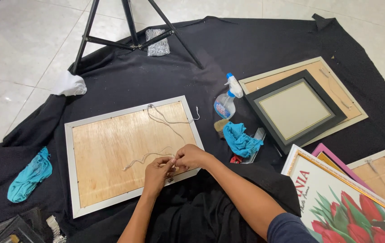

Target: Cleaning the glass of a picture frame, inserting the backing board, and attaching a hanging wire by threading it through eyelets.

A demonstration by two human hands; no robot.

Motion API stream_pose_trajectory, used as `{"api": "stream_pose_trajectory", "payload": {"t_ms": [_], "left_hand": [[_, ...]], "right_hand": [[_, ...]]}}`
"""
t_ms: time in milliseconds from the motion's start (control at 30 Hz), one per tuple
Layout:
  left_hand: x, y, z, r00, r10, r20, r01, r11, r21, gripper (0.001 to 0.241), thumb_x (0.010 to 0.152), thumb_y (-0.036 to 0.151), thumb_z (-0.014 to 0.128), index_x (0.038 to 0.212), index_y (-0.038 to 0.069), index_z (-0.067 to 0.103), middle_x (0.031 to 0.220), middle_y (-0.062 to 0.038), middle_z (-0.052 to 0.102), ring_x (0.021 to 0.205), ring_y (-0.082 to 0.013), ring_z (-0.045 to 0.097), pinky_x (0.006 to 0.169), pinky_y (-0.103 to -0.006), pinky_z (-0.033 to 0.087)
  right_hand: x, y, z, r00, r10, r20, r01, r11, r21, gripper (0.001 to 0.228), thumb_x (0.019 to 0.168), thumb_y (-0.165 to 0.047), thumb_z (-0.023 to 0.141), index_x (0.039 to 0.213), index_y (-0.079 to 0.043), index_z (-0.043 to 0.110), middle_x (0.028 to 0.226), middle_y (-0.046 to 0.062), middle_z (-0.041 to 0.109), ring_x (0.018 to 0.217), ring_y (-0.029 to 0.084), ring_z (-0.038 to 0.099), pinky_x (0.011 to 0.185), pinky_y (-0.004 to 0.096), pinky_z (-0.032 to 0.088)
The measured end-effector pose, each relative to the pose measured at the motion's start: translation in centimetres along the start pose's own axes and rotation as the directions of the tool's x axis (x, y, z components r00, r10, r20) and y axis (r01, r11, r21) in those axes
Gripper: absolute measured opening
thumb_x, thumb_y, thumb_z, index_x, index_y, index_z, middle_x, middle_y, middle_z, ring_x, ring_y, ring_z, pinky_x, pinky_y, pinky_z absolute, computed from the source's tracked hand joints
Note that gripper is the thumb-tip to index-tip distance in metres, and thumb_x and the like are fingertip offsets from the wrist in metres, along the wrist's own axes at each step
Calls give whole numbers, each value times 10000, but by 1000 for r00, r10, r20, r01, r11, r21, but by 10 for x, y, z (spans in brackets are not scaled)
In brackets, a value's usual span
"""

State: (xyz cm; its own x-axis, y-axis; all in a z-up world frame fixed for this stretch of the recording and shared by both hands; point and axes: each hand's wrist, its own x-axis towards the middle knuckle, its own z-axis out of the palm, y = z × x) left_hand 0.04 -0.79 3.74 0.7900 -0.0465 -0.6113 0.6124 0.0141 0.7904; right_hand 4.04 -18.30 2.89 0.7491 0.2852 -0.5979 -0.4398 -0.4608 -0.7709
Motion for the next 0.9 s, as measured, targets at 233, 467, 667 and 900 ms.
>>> {"api": "stream_pose_trajectory", "payload": {"t_ms": [233, 467, 667, 900], "left_hand": [[9, -11, -10, 992, -6, 130, -57, 877, 476, 362, 882, 310, 747, 1139, 58, 779, 981, -134, 806, 866, -241, 756, 747, -369, 566], [26, -30, -9, 984, 24, 174, -113, 843, 526, 329, 854, 322, 777, 1072, 77, 807, 958, -130, 803, 885, -262, 749, 744, -382, 569], [26, -29, -6, 985, 58, 161, -140, 813, 565, 289, 857, 308, 758, 1036, 86, 804, 964, -128, 801, 963, -301, 748, 791, -395, 560], [27, -33, -4, 985, 72, 159, -158, 754, 637, 276, 898, 334, 704, 1034, 107, 781, 1004, -122, 792, 1037, -346, 728, 848, -436, 555]], "right_hand": [[24, 27, 9, 994, 19, -104, -19, 1000, 3, 182, 722, -185, 763, 737, -4, 744, 585, 149, 654, 503, 206, 668, 498, 308, 580], [35, 34, 20, 984, -49, -170, 13, 978, -210, 206, 707, -221, 747, 677, -18, 737, 605, 155, 667, 548, 258, 683, 487, 353, 560], [7, 5, 21, 977, -124, -176, 51, 928, -369, 155, 748, -161, 668, 814, -28, 713, 810, 181, 684, 862, 370, 704, 694, 433, 569], [10, 12, 27, 996, -85, 11, 72, 760, -646, 249, 847, -140, 587, 860, 74, 715, 826, 253, 690, 832, 334, 677, 699, 397, 578]]}}
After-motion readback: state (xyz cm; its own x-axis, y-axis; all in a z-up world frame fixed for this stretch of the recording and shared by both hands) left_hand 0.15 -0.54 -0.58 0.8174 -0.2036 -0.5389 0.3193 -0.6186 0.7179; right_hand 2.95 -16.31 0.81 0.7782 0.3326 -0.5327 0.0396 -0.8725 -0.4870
